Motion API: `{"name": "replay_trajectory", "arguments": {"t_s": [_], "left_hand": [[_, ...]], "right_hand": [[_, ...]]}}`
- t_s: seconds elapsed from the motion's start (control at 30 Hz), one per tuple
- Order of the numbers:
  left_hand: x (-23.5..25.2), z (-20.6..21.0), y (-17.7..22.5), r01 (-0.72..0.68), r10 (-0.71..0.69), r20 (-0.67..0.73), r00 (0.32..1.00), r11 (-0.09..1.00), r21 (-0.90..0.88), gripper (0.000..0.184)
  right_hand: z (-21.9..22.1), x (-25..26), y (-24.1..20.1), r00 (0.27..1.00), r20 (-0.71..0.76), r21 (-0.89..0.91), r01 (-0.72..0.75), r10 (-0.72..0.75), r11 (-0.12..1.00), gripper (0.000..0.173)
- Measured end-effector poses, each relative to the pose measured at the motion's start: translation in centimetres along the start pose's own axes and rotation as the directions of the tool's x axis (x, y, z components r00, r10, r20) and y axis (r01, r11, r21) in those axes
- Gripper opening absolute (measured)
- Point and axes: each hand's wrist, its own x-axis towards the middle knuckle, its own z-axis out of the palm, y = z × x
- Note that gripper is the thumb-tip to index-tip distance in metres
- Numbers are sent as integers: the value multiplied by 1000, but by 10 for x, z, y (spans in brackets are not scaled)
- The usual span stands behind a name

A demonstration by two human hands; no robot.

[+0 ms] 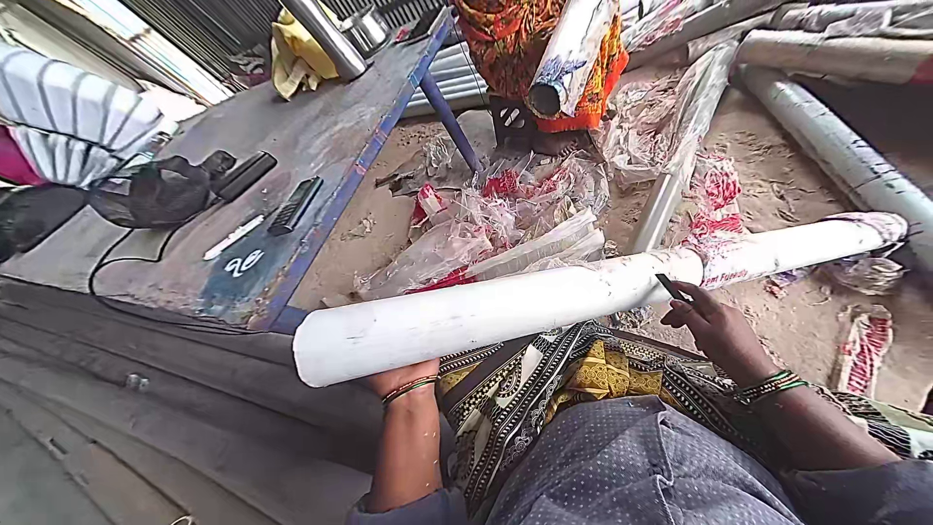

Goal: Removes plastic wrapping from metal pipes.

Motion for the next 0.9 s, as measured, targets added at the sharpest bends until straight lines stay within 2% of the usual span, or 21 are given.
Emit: {"name": "replay_trajectory", "arguments": {"t_s": [0.13, 0.2, 0.23, 0.27, 0.3, 0.33, 0.37, 0.43, 0.5, 0.53, 0.57, 0.6, 0.63, 0.67, 0.7, 0.73, 0.83, 0.9], "left_hand": [[1, -16, -6, -47, 51, -80, 995, 998, 52, 63], [-1, -22, -4, -14, 14, 13, 1000, 1000, -22, 57], [-4, -11, 3, 75, -69, 59, 996, 992, -106, 50], [-11, 22, 15, 178, -190, -33, 981, 958, -223, 38], [-15, 58, 26, 217, -271, -137, 953, 923, -318, 32], [-8, 72, 25, 195, -262, -130, 956, 902, -386, 32], [14, 47, 9, 171, -105, 194, 975, 916, -363, 33], [47, 25, -3, 98, 26, 425, 905, 959, -267, 32], [62, 7, -11, 113, 120, 629, 768, 941, -319, 37], [63, 1, -14, 172, 136, 705, 696, 922, -348, 38], [63, -3, -15, 275, 107, 795, 597, 904, -328, 39], [75, -7, -15, 399, 76, 922, 380, 885, -238, 38], [86, -12, -12, 498, 10, 974, 226, 858, -124, 38], [87, -20, -7, 514, -52, 971, 233, 854, -77, 42], [88, -30, -4, 546, -82, 955, 285, 833, -92, 46], [88, -37, -1, 572, -108, 947, 303, 815, -91, 51], [88, -44, 2, 606, -118, 959, 257, 792, -65, 58], [89, -46, 4, 603, -140, 955, 263, 796, -49, 66]], "right_hand": [[9, -1, 5, 998, -47, 33, 48, -46, 998, 43], [14, -2, 4, 995, -75, 55, 66, -62, 996, 44], [16, -3, 2, 993, -91, 62, 78, -72, 995, 45], [19, -4, -1, 991, -106, 67, 90, -82, 994, 45], [21, -4, -3, 988, -121, 71, 103, -94, 992, 45], [24, -5, -4, 985, -131, 73, 120, -110, 990, 45], [26, -6, -6, 983, -135, 77, 134, -122, 988, 45], [31, -7, -8, 985, -120, 96, 134, -122, 986, 46], [35, -9, -9, 990, -79, 85, 122, -116, 989, 47], [37, -10, -7, 991, -62, 73, 119, -115, 990, 47], [39, -10, -6, 992, -49, 58, 123, -120, 991, 48], [41, -11, -4, 990, -45, 47, 136, -134, 990, 48], [42, -12, -3, 988, -43, 38, 152, -150, 988, 49], [43, -13, -3, 986, -43, 26, 164, -163, 986, 50], [43, -13, -2, 982, -45, 4, 182, -181, 983, 50], [43, -13, -1, 978, -48, -22, 201, -202, 979, 50], [46, -16, -3, 972, -51, -86, 223, -228, 971, 48], [47, -17, -4, 972, -42, -94, 225, -229, 970, 47]]}}
